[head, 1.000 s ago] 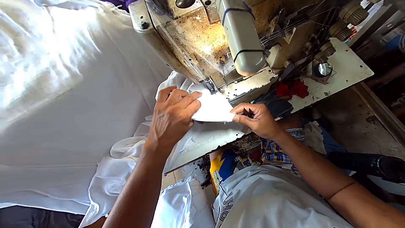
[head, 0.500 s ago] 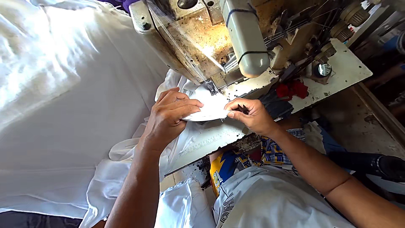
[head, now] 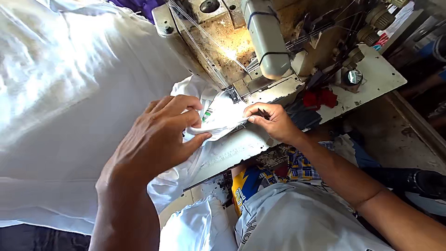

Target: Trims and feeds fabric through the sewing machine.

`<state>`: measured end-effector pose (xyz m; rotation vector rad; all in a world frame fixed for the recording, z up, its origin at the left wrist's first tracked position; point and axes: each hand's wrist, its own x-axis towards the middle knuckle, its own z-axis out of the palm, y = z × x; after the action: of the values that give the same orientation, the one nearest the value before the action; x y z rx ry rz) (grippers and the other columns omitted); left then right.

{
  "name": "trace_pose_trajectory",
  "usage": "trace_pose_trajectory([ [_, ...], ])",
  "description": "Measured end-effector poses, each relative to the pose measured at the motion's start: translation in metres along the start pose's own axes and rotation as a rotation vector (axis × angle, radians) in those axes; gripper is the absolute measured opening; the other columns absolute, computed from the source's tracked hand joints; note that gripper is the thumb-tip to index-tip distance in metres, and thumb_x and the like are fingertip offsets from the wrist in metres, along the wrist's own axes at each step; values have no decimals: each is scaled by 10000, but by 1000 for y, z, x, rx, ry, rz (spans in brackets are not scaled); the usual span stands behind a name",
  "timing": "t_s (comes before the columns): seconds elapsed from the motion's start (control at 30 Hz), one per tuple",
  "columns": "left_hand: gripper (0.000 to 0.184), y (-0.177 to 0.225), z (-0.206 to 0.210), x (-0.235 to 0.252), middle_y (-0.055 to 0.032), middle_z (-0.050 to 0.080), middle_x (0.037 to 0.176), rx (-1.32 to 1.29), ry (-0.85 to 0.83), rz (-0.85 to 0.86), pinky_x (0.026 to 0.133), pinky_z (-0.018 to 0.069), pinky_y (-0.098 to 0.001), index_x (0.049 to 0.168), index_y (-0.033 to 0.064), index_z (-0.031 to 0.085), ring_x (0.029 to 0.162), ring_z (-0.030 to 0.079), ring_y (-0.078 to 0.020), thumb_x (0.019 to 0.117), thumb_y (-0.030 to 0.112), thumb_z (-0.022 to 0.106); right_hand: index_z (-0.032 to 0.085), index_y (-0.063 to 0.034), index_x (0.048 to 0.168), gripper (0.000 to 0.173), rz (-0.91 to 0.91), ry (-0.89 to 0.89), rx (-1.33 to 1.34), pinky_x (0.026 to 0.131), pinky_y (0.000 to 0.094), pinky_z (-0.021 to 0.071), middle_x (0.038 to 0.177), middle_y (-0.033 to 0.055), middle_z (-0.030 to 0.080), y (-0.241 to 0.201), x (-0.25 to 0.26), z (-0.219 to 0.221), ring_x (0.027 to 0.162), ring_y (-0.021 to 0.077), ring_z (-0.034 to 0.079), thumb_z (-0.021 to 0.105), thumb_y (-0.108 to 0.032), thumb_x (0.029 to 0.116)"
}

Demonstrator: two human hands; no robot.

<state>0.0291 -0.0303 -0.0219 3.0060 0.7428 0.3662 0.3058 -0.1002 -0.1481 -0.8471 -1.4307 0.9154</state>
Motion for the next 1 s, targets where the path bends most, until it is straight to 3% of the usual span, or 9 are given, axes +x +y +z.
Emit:
trace_pose_trajectory([
  [0.13, 175, 35, 8, -4, -42, 710, 1082, -232, 130, 130, 849, 596, -365, 812, 107, 667, 1008, 691, -164, 910, 249, 701, 721, -17, 1038, 109, -41, -233, -211, 743, 262, 581, 1021, 58, 698, -22, -3, -11, 849, 100, 651, 639, 7, 971],
  [0.23, 118, 53, 37, -4, 21, 690, 881, -435, 151, 156, 632, 540, -222, 873, 115, 675, 741, 631, -37, 946, 204, 700, 729, -11, 1034, 91, -119, -333, -263, 805, 256, 593, 1011, 54, 697, -36, -16, -11, 913, 99, 667, 671, -12, 964],
  [0.33, 176, 61, 74, -6, 18, 640, 786, -522, 208, 115, 590, 497, -212, 891, 99, 662, 688, 593, -37, 963, 253, 707, 723, -13, 1047, 104, -125, -315, -330, 864, 277, 593, 1047, 55, 703, -32, -35, -10, 978, 105, 678, 642, -61, 1002],
  [0.4, 308, 64, 96, -7, -28, 671, 839, -348, 305, 113, 639, 530, -284, 969, 95, 694, 743, 637, -108, 945, 399, 739, 718, -21, 1054, 125, -99, -283, -360, 852, 271, 590, 1058, 48, 699, -26, -44, -10, 977, 97, 674, 615, -84, 1023],
  [0.47, 454, 64, 116, -7, -92, 668, 1069, -82, 394, 89, 834, 482, -409, 1177, 146, 725, 935, 617, -226, 920, 519, 730, 712, -8, 1053, 113, -67, -230, -320, 830, 256, 593, 1054, 58, 694, -24, -50, -11, 953, 93, 672, 621, -62, 1013],
  [0.53, 438, 55, 131, -7, -142, 587, 1344, 103, 421, 47, 1087, 364, -566, 1340, 198, 662, 1222, 546, -346, 946, 382, 711, 710, 7, 1034, 94, -59, -181, -272, 818, 250, 595, 1044, 67, 694, -24, -52, -11, 938, 95, 672, 637, -41, 998],
  [0.6, 372, 44, 134, -8, -155, 543, 1456, 149, 434, 22, 1166, 278, -641, 1281, 168, 691, 1332, 497, -396, 909, 159, 685, 708, 9, 1021, 85, -54, -164, -238, 802, 244, 589, 1030, 66, 692, -24, -54, -11, 923, 95, 667, 639, -34, 995],
  [0.77, 69, 37, 104, -7, -115, 684, 1308, 115, 317, 118, 1127, 369, -599, 865, 42, 702, 1179, 641, -332, 868, 84, 647, 710, 12, 1014, 92, -22, -138, -162, 773, 236, 578, 1008, 65, 696, -21, -55, -11, 895, 93, 659, 635, -38, 999],
  [1.0, 111, 37, 80, -3, -102, 734, 1127, 123, 211, 130, 1117, 346, -651, 852, 51, 701, 1104, 666, -342, 851, 116, 612, 712, 10, 1015, 96, 23, -126, -103, 746, 232, 572, 1010, 65, 700, -22, -56, -11, 869, 93, 658, 635, -46, 1002],
])
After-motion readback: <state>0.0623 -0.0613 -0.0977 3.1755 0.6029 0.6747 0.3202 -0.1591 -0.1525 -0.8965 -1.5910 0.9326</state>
